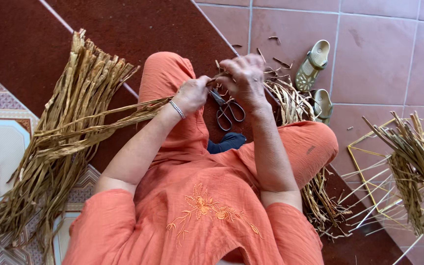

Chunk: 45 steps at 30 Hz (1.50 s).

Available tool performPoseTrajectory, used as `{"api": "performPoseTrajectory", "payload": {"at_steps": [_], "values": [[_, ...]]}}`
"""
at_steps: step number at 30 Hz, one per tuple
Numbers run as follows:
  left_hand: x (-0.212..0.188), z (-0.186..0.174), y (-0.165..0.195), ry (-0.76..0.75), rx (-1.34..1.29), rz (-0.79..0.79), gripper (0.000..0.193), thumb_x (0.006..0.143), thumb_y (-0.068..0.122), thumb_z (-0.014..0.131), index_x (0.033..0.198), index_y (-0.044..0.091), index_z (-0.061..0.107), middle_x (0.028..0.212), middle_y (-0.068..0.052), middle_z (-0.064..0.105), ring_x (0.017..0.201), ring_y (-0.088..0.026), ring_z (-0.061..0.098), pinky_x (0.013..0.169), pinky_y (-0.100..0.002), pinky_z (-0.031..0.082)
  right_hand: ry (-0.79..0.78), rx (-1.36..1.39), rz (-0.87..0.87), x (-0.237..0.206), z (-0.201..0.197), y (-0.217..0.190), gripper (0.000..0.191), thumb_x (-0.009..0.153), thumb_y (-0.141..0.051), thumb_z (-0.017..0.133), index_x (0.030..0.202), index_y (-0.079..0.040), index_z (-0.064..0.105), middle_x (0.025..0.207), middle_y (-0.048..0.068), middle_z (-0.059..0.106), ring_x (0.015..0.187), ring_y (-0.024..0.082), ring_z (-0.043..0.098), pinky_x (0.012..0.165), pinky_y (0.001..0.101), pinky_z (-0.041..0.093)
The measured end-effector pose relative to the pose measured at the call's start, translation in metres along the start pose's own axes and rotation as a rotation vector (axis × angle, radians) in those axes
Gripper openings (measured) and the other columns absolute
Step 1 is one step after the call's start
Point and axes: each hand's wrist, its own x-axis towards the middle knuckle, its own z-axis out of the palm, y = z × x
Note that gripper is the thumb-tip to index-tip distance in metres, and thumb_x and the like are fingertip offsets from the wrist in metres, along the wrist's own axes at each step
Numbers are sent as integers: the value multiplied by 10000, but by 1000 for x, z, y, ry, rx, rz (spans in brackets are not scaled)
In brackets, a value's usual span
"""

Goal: The person sits on the floor and uses scissors to trim dried plant stems. They repeatedly pick up stems, cut off unwanted parts, and place the trimmed pieces into a pile on the floor.

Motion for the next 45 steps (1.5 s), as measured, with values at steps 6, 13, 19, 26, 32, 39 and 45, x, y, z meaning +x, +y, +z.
{"api": "performPoseTrajectory", "payload": {"at_steps": [6,13,19,26,32,39,45], "values": [[15,7,-54,-54,-789,-190,179,1055,110,530,1117,21,672,756,-23,636,604,-107,577,513,-263,488,311,88,716,-63,26,27,133,988,-266,709,1000,-135,703,932,35,705,863,231,691,826,427,551],[18,2,-51,-96,-1120,-280,210,1019,99,562,1178,6,664,763,-3,650,550,-46,563,467,-183,464,-771,30,860,-117,103,-14,518,749,-294,882,1127,-95,588,1121,178,624,1049,385,636,864,471,539],[12,-9,-61,-176,-1344,-283,342,1011,232,449,1097,-17,667,760,-58,687,602,-104,611,534,-251,523,-812,-74,668,-121,113,-15,569,753,-150,848,1197,-91,498,1157,212,591,1065,411,648,870,474,571],[33,-5,-69,-201,-1461,-425,343,1008,215,502,1133,-35,702,810,-85,708,691,-172,688,649,-317,587,-894,48,781,-105,114,-7,566,759,-147,814,1200,-52,472,1180,257,629,1074,436,653,920,495,551],[36,2,-80,-175,-1488,-312,154,1038,116,615,1067,-33,639,849,-91,710,662,-160,660,587,-294,550,-722,268,1071,-104,103,8,721,777,-328,878,1331,-86,486,1129,235,678,1066,403,655,927,481,521],[30,7,-80,-81,-1520,-181,192,964,8,688,1153,-25,671,970,-71,725,749,-124,678,681,-236,569,-293,1122,1411,-132,74,1,525,845,-321,833,1261,-54,656,876,76,720,555,100,456,455,255,326],[24,3,-70,-52,-1510,-109,179,965,4,711,1135,-18,662,926,-95,704,772,-152,700,687,-254,590,-108,1513,1326,-142,77,-44,496,995,-442,609,1306,-64,526,861,28,638,564,94,550,471,249,444]]}}
